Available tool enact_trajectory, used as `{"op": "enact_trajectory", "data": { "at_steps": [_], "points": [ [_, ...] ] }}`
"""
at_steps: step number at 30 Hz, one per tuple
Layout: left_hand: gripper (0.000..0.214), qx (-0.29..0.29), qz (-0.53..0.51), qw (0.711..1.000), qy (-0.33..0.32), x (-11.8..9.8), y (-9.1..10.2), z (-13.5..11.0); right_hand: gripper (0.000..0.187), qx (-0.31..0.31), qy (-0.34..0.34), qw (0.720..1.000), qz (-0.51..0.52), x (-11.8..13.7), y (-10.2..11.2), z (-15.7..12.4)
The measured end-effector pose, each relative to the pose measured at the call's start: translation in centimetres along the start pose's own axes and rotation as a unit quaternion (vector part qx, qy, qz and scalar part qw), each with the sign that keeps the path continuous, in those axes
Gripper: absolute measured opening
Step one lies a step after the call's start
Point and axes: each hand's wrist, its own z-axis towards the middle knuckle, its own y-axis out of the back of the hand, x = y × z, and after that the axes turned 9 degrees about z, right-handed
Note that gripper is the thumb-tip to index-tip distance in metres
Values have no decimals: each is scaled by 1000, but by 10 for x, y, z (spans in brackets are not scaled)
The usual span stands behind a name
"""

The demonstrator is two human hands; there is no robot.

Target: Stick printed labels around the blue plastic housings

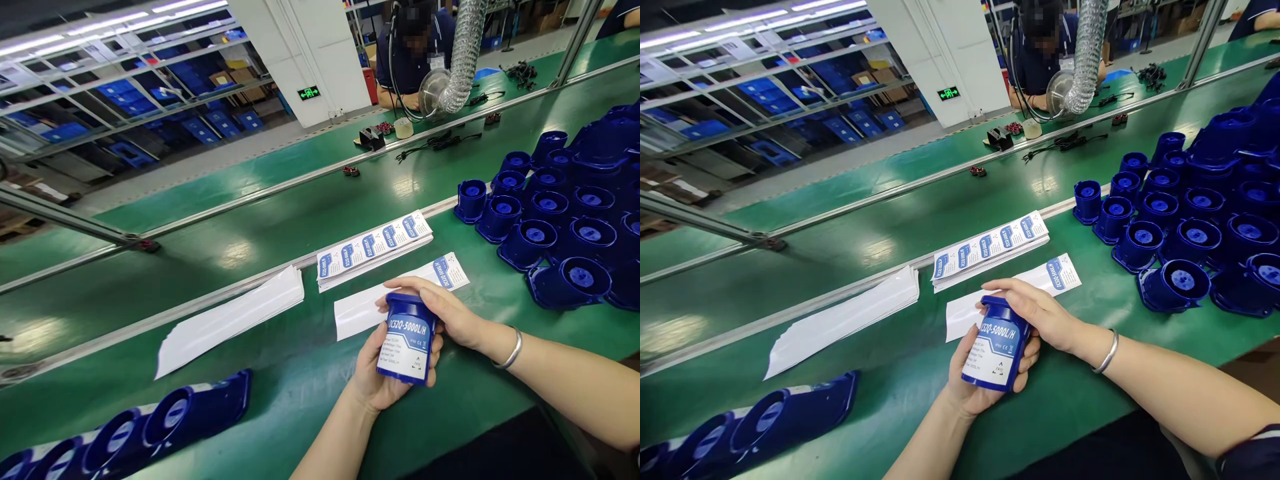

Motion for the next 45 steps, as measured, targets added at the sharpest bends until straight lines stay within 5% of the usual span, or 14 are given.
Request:
{"op": "enact_trajectory", "data": {
  "at_steps": [4,14,45],
  "points": [
    [71,-25,8,999,25,-2,-1,3,49,-24,11,999,-32,1,0,-2],
    [65,-208,76,975,25,-15,-12,10,45,-157,-61,982,-81,-6,3,2],
    [65,-197,116,973,47,-11,-11,9,49,-213,-92,968,-94,-9,6,3]
  ]
}}
